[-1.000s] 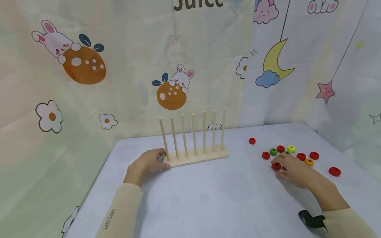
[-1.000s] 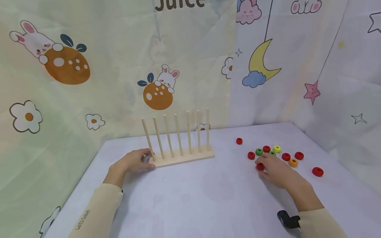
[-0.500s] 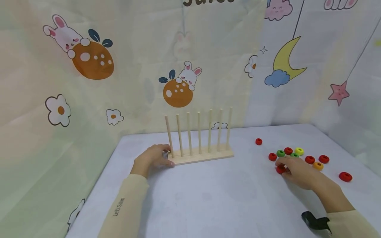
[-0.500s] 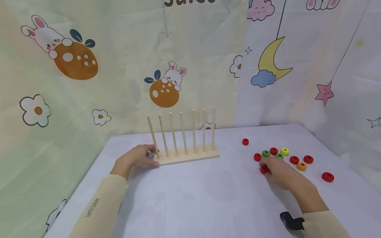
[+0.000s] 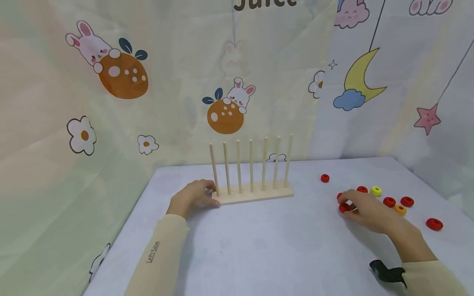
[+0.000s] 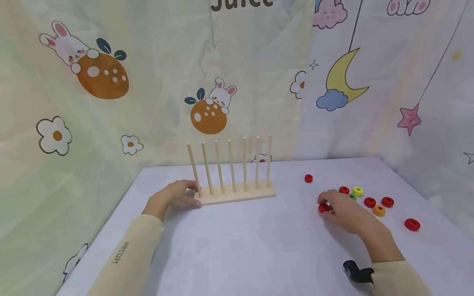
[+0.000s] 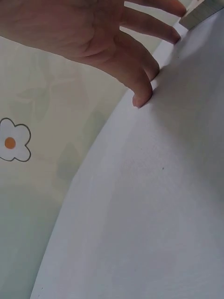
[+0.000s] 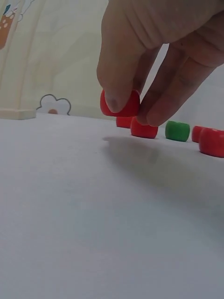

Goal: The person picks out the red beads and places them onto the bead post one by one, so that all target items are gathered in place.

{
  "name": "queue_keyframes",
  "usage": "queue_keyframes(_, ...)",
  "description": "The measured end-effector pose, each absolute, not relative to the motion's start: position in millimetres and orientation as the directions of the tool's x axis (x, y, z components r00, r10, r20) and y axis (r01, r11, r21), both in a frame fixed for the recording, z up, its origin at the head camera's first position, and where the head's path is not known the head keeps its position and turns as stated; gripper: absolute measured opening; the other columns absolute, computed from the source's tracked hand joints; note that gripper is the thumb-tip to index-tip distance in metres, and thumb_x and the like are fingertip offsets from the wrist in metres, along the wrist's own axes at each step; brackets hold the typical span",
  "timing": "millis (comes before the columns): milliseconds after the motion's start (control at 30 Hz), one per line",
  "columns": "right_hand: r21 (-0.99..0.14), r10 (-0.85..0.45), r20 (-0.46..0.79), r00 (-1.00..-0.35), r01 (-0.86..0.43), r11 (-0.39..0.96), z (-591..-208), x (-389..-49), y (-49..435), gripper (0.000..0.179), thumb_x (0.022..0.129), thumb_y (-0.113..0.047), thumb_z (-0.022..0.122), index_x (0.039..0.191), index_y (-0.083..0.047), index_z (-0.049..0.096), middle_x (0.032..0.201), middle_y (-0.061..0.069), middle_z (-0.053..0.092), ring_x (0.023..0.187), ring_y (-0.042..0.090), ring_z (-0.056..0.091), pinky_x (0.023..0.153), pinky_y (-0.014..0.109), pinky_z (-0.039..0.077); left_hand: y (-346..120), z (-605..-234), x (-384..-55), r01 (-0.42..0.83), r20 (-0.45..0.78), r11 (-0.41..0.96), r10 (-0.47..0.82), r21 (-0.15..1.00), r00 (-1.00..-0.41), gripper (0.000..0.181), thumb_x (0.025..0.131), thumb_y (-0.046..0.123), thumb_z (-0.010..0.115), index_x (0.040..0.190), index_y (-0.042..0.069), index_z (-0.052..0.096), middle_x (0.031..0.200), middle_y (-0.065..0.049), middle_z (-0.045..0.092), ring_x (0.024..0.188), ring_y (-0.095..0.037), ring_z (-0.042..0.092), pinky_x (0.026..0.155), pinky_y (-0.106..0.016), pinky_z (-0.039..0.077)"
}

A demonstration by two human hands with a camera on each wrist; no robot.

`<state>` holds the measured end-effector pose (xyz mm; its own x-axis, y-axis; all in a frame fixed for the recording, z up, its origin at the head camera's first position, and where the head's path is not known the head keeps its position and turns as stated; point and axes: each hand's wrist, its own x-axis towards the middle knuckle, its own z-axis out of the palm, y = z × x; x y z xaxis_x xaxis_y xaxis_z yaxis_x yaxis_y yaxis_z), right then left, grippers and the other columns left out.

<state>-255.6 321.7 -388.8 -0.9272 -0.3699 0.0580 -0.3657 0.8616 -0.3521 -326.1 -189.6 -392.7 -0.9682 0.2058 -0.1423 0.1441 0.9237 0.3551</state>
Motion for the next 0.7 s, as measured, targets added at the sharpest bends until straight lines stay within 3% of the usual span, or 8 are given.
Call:
queue_keyframes(167,-0.357,-0.390,0.048,-0.920,-0.381,0.853,-387.3,-257.0,310.6,0.035,0.088,-0.015,0.081,0.119,-0.008,0.067,0.109,0.001,0.067,0.099,0.022,0.064,0.079,0.037,0.062,-191.9,-395.3,-325.7,0.121,-0.153,0.922,0.188,0.367,-0.970,0.052,0.076,0.049,0.089,0.116,0.025,0.064,0.131,0.001,0.062,0.121,-0.027,0.053,0.103,-0.055,0.045)
queue_keyframes(333,-0.321,-0.423,0.079,-0.903,-0.425,0.846,-382.4,-258.9,297.2,0.028,0.090,-0.018,0.079,0.116,-0.014,0.073,0.101,-0.004,0.064,0.092,0.016,0.061,0.074,0.028,0.059,-191.7,-394.4,-323.5,0.112,-0.151,0.926,0.177,0.360,-0.973,0.051,0.077,0.049,0.088,0.116,0.026,0.064,0.130,0.001,0.061,0.119,-0.026,0.053,0.102,-0.054,0.045)
queue_keyframes(533,-0.315,-0.446,0.126,-0.886,-0.462,0.829,-373.4,-263.1,283.5,0.026,0.091,-0.016,0.077,0.117,-0.013,0.076,0.102,-0.001,0.065,0.090,0.015,0.058,0.068,0.021,0.054,-189.1,-393.2,-318.0,0.124,-0.157,0.924,0.192,0.362,-0.969,0.046,0.080,0.043,0.088,0.113,0.023,0.064,0.137,-0.006,0.061,0.120,-0.029,0.054,0.103,-0.054,0.045)
queue_keyframes(700,-0.309,-0.475,0.167,-0.864,-0.504,0.807,-365.0,-266.0,273.3,0.027,0.092,-0.015,0.076,0.119,-0.012,0.076,0.105,0.001,0.066,0.088,0.013,0.060,0.068,0.020,0.054,-188.2,-393.8,-318.8,0.139,-0.140,0.927,0.198,0.348,-0.970,0.046,0.082,0.045,0.085,0.118,0.025,0.065,0.141,-0.006,0.060,0.126,-0.030,0.054,0.106,-0.054,0.044)
